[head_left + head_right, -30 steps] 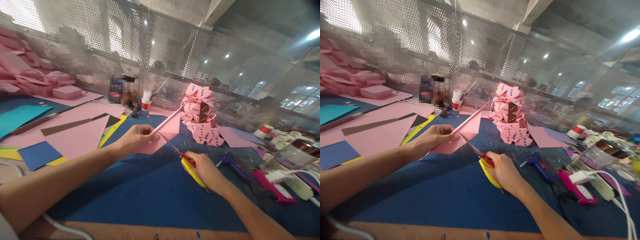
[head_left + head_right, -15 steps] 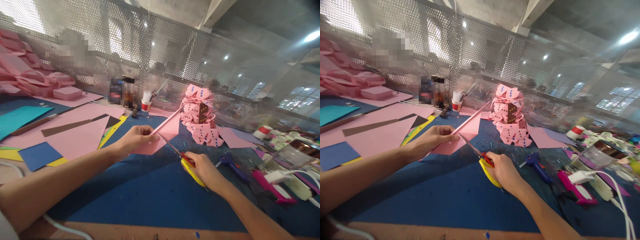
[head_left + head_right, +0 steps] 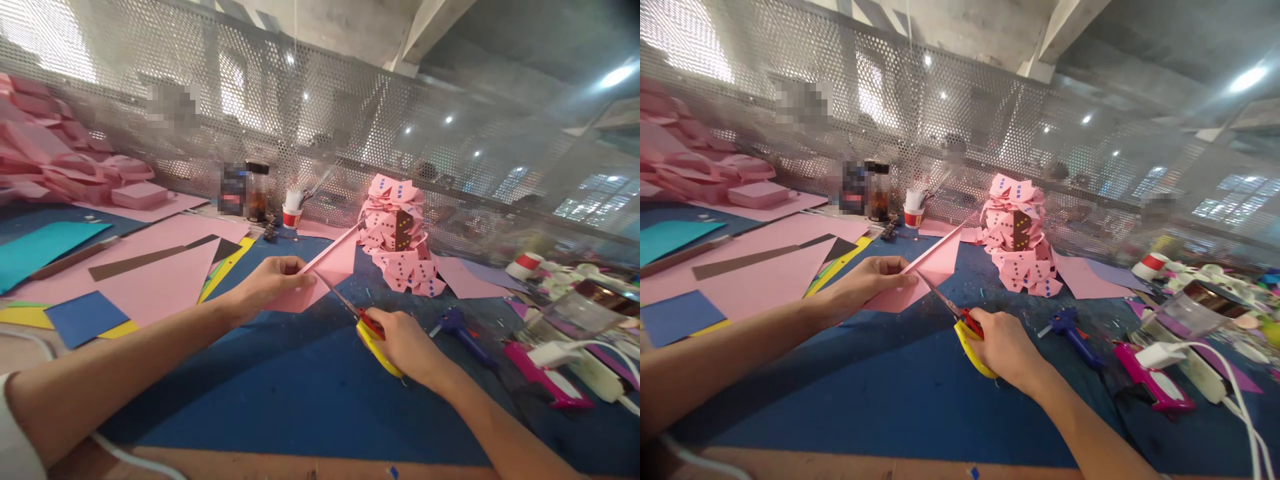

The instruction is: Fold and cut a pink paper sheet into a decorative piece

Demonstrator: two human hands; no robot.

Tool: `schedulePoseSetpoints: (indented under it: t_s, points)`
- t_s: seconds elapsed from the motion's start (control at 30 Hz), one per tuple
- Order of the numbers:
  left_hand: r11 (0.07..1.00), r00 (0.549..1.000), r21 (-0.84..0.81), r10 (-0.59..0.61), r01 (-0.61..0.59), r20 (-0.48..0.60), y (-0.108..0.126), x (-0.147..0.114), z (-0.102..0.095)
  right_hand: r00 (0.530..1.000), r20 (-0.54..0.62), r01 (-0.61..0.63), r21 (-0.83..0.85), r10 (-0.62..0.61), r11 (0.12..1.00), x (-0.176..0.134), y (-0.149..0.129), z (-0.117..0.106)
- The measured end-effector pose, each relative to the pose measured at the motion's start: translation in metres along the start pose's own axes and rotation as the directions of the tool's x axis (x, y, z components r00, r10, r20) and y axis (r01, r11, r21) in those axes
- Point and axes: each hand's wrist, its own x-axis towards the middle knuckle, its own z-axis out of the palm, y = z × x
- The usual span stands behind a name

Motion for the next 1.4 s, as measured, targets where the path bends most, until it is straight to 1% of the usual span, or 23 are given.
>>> schedulePoseSetpoints:
  t_s: [0.17, 0.33, 0.47, 0.53, 0.6, 0.67, 0.7, 0.77, 0.83, 0.93, 1.0, 1.03, 1.1, 1.13, 1.17, 1.2, 1.27, 1.3, 1.4]
  points:
    - [1.0, 1.0, 0.008, -0.027, 0.027, -0.011, 0.001, 0.0, -0.001, 0.999, 0.027, 0.028, -0.031, -0.027, 0.999, -0.002, 0.0, -0.003]
    - [1.0, 1.0, -0.013, 0.018, -0.018, -0.013, 0.003, 0.0, -0.005, 1.0, 0.001, 0.031, -0.022, -0.031, 0.999, -0.003, -0.001, -0.006]
    - [0.999, 0.998, -0.009, 0.035, -0.036, -0.051, 0.004, 0.004, -0.013, 1.0, 0.006, 0.016, 0.0, -0.016, 1.0, -0.001, 0.004, -0.008]
    - [0.999, 0.995, 0.007, 0.052, -0.052, -0.087, 0.004, 0.006, -0.019, 1.0, 0.003, -0.019, 0.004, 0.019, 1.0, 0.001, 0.009, -0.009]
    - [0.998, 0.992, 0.015, 0.058, -0.056, -0.11, 0.004, 0.008, -0.024, 0.996, -0.024, -0.087, -0.016, 0.087, 0.996, 0.006, 0.014, -0.009]
    - [0.999, 0.993, 0.01, 0.047, -0.046, -0.105, 0.005, 0.008, -0.025, 0.982, -0.057, -0.186, -0.072, 0.182, 0.98, 0.012, 0.02, -0.008]
    - [0.999, 0.995, 0.009, 0.038, -0.037, -0.096, 0.006, 0.008, -0.025, 0.972, -0.099, -0.225, -0.108, 0.215, 0.968, 0.015, 0.022, -0.006]
    - [1.0, 0.998, 0.011, 0.009, -0.008, -0.069, 0.009, 0.005, -0.021, 0.959, -0.149, -0.261, -0.141, 0.24, 0.955, 0.021, 0.028, -0.003]
    - [1.0, 0.999, 0.02, -0.024, 0.024, -0.029, 0.011, 0.001, -0.016, 0.966, -0.159, -0.228, -0.138, 0.205, 0.964, 0.027, 0.035, 0.001]
    - [0.997, 0.998, 0.054, -0.059, 0.057, 0.038, 0.012, -0.003, -0.011, 0.967, -0.192, -0.187, -0.09, 0.167, 0.978, 0.033, 0.044, 0.005]
    - [0.995, 0.992, 0.07, -0.082, 0.076, 0.096, 0.009, -0.004, -0.01, 0.956, -0.285, -0.092, -0.069, 0.069, 0.993, 0.035, 0.047, 0.007]
    - [0.994, 0.987, 0.071, -0.095, 0.087, 0.127, 0.007, -0.004, -0.009, 0.937, -0.348, -0.031, -0.035, 0.017, 0.999, 0.034, 0.046, 0.008]
    - [0.992, 0.976, 0.064, -0.116, 0.106, 0.185, 0.003, -0.004, -0.009, 0.885, -0.463, 0.094, 0.079, -0.047, 0.992, 0.03, 0.039, 0.008]
    - [0.992, 0.971, 0.062, -0.122, 0.112, 0.208, 0.001, -0.004, -0.008, 0.849, -0.521, 0.169, 0.108, -0.089, 0.98, 0.027, 0.033, 0.007]
    - [0.991, 0.966, 0.063, -0.126, 0.115, 0.224, 0.0, -0.004, -0.007, 0.804, -0.577, 0.234, 0.09, -0.141, 0.968, 0.023, 0.026, 0.007]
    - [0.991, 0.963, 0.066, -0.13, 0.118, 0.236, -0.001, -0.005, -0.006, 0.766, -0.609, 0.288, 0.041, -0.204, 0.957, 0.018, 0.019, 0.006]
    - [0.989, 0.958, 0.076, -0.139, 0.123, 0.249, -0.002, -0.006, -0.003, 0.702, -0.618, 0.381, -0.093, -0.353, 0.92, 0.009, 0.005, 0.005]
    - [0.988, 0.957, 0.081, -0.145, 0.128, 0.252, -0.003, -0.006, -0.001, 0.688, -0.594, 0.406, -0.16, -0.416, 0.9, 0.005, -0.001, 0.005]
    - [0.984, 0.942, 0.083, -0.175, 0.158, 0.287, -0.004, -0.008, 0.003, 0.695, -0.494, 0.43, -0.298, -0.523, 0.852, -0.001, -0.011, 0.008]
